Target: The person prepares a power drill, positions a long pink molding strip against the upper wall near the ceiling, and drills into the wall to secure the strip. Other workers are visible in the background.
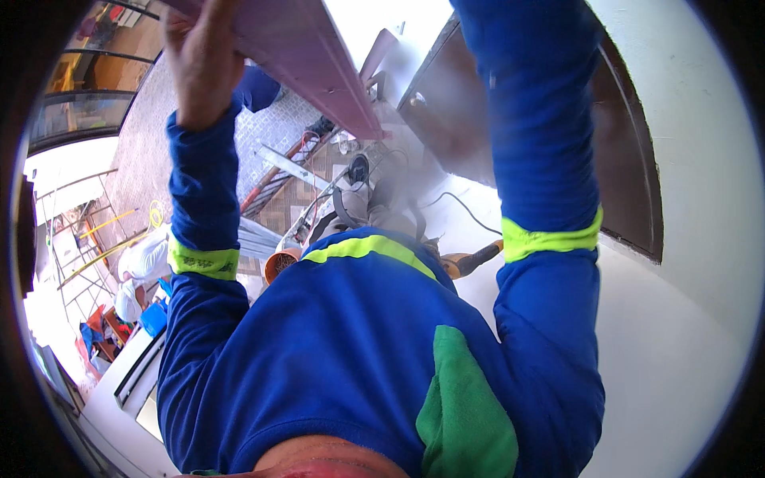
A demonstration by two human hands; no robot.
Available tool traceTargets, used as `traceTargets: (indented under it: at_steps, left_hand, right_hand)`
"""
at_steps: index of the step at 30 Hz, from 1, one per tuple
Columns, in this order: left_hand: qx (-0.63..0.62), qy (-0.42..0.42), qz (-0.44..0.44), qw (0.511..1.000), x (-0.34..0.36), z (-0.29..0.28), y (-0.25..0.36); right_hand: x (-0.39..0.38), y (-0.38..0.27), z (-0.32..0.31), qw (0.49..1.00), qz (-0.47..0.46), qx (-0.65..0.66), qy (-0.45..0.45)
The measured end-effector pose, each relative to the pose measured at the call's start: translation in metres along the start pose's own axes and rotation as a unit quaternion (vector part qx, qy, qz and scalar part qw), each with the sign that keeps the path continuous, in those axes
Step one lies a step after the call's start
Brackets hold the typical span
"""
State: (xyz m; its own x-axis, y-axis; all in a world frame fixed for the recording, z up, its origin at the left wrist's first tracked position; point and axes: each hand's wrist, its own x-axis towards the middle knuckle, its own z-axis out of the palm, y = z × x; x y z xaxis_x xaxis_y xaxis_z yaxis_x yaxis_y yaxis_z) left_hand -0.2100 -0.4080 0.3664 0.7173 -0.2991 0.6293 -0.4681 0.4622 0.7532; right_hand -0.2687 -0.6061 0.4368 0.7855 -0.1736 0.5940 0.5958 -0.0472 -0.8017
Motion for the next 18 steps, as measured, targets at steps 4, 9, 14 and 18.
traceTargets:
  at_steps: [4,9,14,18]
  left_hand:
    - [-0.021,-0.034,0.008,0.999,0.024,0.002,0.041]
    - [0.096,0.034,0.066,0.993,0.033,0.041,0.083]
    - [0.174,0.116,0.032,0.977,0.027,0.065,0.093]
    - [0.201,0.159,-0.049,0.965,0.0,0.069,0.073]
  right_hand:
    - [-0.036,0.016,-0.006,0.999,-0.006,-0.046,-0.026]
    - [-0.076,0.0,0.018,0.953,-0.082,-0.29,-0.026]
    - [-0.086,-0.013,0.044,0.93,-0.087,-0.357,-0.013]
    - [-0.105,0.015,0.056,0.919,-0.038,-0.392,-0.016]
